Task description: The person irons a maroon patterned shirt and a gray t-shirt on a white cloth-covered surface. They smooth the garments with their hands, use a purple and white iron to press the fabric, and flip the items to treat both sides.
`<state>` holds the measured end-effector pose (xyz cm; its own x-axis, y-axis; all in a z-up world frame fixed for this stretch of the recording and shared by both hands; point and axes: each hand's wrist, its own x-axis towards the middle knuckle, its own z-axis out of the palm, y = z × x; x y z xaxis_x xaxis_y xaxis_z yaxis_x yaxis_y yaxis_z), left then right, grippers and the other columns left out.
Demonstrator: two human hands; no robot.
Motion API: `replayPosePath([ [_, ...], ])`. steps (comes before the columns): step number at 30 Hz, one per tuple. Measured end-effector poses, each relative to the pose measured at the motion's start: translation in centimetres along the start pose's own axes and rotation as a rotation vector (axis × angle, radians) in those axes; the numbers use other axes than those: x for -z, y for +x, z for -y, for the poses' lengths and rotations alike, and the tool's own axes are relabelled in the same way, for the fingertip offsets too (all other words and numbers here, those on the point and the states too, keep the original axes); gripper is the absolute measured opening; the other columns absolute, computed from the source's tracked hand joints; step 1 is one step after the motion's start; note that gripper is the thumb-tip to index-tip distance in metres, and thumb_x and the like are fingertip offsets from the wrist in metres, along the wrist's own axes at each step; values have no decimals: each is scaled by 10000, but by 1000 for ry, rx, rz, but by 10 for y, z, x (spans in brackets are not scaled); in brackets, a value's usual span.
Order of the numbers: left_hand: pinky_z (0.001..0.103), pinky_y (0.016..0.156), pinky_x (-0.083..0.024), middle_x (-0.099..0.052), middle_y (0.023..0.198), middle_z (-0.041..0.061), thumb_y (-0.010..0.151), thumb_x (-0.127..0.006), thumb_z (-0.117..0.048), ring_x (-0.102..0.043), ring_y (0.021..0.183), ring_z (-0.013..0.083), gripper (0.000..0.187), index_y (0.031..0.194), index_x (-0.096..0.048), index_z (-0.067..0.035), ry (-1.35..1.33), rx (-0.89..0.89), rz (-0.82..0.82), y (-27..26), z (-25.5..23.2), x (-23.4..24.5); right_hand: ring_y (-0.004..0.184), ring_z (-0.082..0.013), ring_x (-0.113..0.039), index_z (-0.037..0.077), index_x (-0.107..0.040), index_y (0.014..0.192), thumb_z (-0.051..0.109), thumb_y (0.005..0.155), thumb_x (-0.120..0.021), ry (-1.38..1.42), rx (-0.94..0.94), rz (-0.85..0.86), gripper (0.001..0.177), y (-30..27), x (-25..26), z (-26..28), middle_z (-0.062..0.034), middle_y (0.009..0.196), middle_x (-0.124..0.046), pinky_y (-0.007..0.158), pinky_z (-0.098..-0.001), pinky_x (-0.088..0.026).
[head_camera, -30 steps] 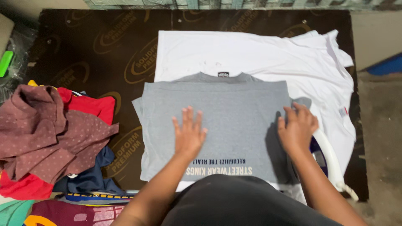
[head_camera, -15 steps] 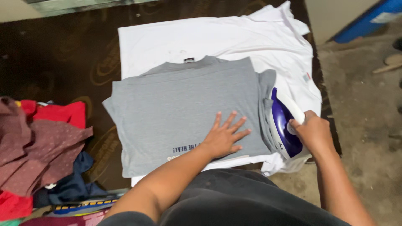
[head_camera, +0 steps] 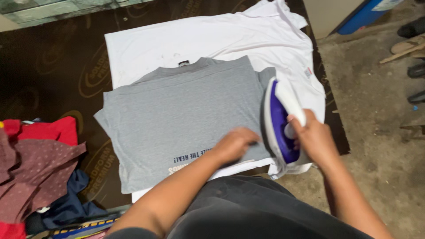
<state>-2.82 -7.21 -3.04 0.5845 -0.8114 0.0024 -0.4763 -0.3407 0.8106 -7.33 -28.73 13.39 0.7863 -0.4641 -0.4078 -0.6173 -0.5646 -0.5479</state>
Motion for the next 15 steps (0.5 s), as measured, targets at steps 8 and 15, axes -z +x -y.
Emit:
replayPosePath([
  [8,873,1050,-194,246,1705,95,664,-944,-458,183,1507,570,1357,1637,-1,-388,365,1018,250,-73,-36,111,846,-528,-694,-32,-556,1173,391,1004,-542,-341,260,85,455,5,-72,2,-324,829,-709,802,-573,-548],
  [15,885,1032,-220,356,1674,70,649,-969,-418,245,1464,625,1456,1609,125,-463,313,1117,304,-70,-40,119,753,-496,-753,-30,-519,1128,393,1013,-501,-161,61,138,438,55,-84,49,-309,803,-728,764,-544,-597],
])
